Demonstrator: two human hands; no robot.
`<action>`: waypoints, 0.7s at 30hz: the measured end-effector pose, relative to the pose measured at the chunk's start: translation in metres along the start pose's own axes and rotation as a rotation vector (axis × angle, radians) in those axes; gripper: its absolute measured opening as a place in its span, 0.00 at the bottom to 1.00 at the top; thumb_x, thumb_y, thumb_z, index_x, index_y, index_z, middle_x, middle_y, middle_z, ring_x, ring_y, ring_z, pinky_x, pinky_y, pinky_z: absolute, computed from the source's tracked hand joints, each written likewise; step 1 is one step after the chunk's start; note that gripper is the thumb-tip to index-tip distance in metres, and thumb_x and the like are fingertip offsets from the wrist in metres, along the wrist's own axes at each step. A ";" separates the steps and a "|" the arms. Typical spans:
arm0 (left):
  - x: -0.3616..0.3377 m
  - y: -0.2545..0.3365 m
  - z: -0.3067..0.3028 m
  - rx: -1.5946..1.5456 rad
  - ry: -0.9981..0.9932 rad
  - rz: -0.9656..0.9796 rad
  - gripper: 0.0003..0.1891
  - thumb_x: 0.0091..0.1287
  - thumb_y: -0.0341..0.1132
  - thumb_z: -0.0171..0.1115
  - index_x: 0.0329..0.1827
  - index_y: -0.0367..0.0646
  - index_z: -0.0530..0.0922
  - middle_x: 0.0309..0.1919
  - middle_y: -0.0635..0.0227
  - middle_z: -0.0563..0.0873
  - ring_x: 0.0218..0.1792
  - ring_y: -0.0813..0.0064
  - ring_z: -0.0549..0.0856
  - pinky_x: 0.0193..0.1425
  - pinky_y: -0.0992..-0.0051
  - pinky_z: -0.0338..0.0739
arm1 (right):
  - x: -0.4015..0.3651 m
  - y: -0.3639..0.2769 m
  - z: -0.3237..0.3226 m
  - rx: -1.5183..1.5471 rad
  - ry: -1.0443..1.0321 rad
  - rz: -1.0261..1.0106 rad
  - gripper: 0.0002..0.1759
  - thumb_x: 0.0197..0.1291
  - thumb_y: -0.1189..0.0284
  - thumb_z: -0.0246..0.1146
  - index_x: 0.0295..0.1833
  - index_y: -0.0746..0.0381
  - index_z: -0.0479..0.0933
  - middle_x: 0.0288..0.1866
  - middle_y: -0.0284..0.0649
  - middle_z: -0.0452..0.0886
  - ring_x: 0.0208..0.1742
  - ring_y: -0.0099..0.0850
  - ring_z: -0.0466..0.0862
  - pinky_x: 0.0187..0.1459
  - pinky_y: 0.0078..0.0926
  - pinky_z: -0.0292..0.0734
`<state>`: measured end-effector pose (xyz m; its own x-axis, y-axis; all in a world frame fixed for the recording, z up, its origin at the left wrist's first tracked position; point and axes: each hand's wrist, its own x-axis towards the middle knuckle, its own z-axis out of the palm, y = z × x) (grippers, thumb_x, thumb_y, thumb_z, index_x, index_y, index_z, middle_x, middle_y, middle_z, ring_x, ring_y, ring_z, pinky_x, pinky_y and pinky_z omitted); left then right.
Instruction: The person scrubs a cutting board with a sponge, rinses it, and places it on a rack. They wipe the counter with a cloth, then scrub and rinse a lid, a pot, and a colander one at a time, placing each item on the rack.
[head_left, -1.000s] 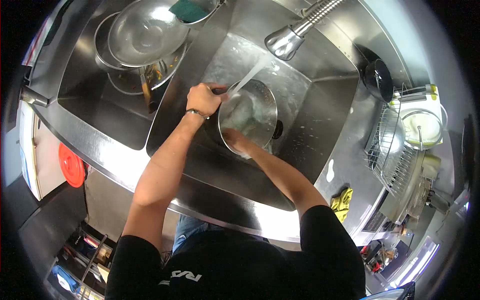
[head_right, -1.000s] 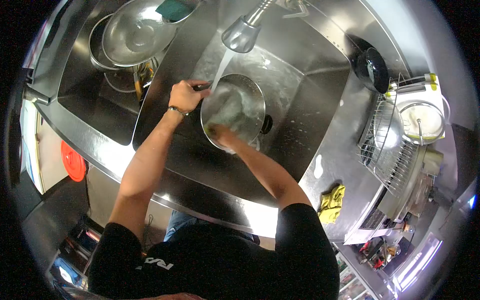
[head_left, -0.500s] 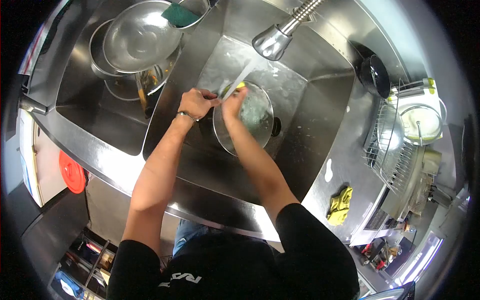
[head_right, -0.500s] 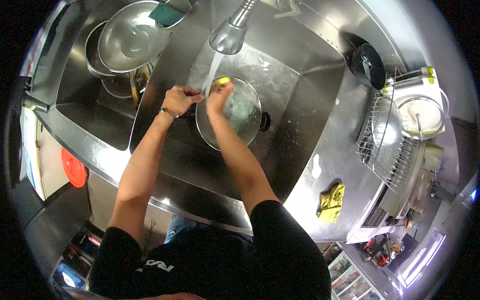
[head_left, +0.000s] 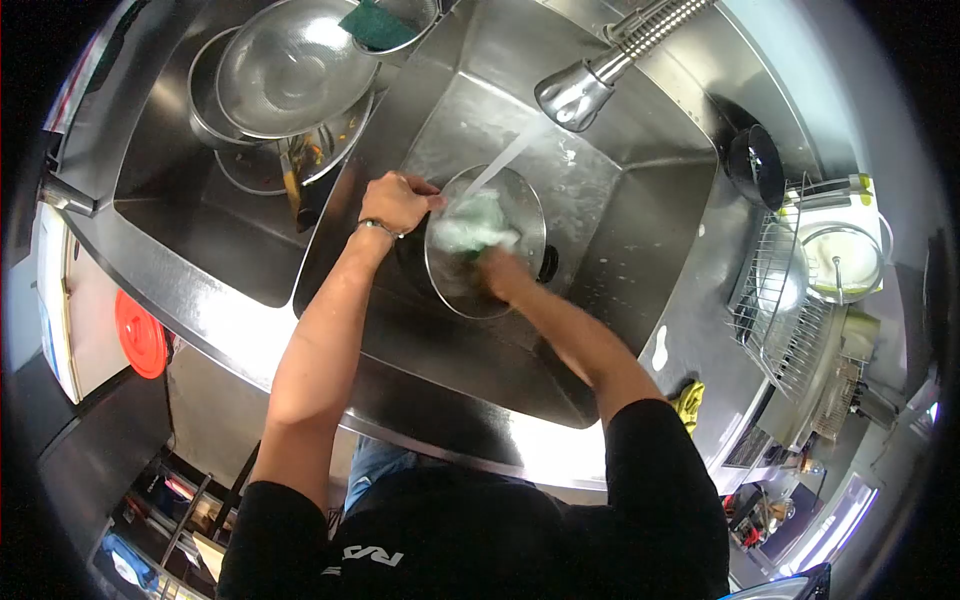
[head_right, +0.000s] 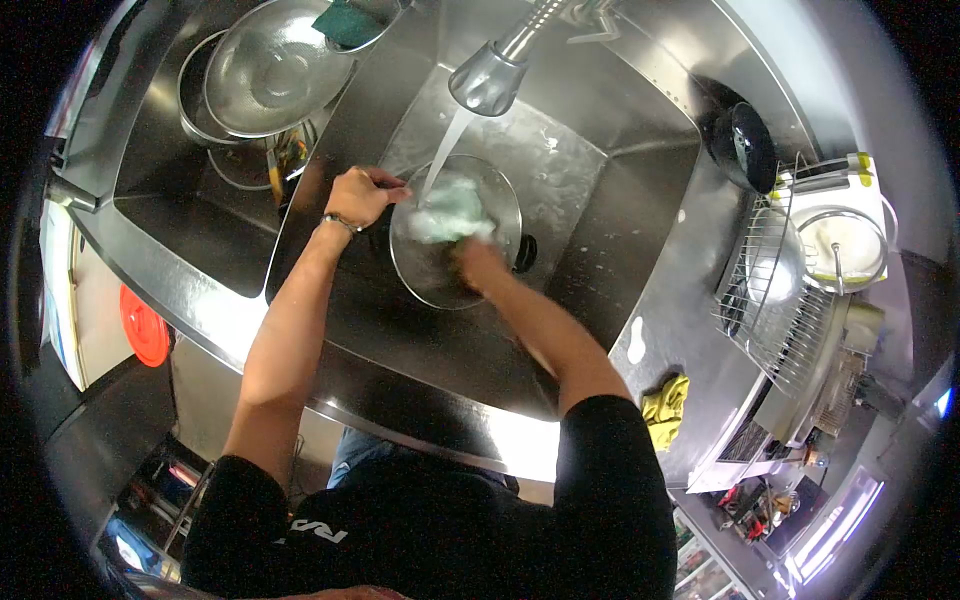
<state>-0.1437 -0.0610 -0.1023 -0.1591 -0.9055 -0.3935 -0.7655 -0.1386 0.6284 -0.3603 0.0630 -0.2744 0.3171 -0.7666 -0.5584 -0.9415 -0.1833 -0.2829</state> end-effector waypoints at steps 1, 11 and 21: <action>0.000 0.000 0.002 0.002 -0.026 0.012 0.18 0.46 0.49 0.70 0.36 0.48 0.86 0.33 0.59 0.86 0.38 0.64 0.86 0.48 0.71 0.77 | 0.004 0.008 -0.036 -0.106 -0.032 0.050 0.18 0.63 0.62 0.49 0.54 0.57 0.74 0.58 0.45 0.72 0.58 0.37 0.72 0.58 0.35 0.67; -0.010 0.015 -0.002 -0.084 -0.015 0.016 0.17 0.47 0.44 0.71 0.37 0.44 0.85 0.32 0.58 0.86 0.37 0.66 0.86 0.44 0.73 0.78 | -0.009 0.023 -0.047 -0.573 0.295 0.019 0.23 0.60 0.64 0.52 0.61 0.56 0.70 0.72 0.37 0.57 0.73 0.35 0.53 0.72 0.39 0.39; -0.016 0.023 0.008 -0.072 0.023 0.078 0.14 0.47 0.44 0.70 0.34 0.49 0.86 0.29 0.58 0.86 0.34 0.60 0.85 0.45 0.69 0.78 | 0.057 -0.098 -0.064 2.111 -0.045 0.290 0.28 0.69 0.57 0.41 0.63 0.66 0.64 0.62 0.47 0.67 0.69 0.36 0.59 0.68 0.30 0.54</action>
<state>-0.1637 -0.0462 -0.0875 -0.2013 -0.9236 -0.3262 -0.7046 -0.0948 0.7033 -0.2575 -0.0025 -0.2288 0.2552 -0.6214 -0.7408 0.5488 0.7238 -0.4182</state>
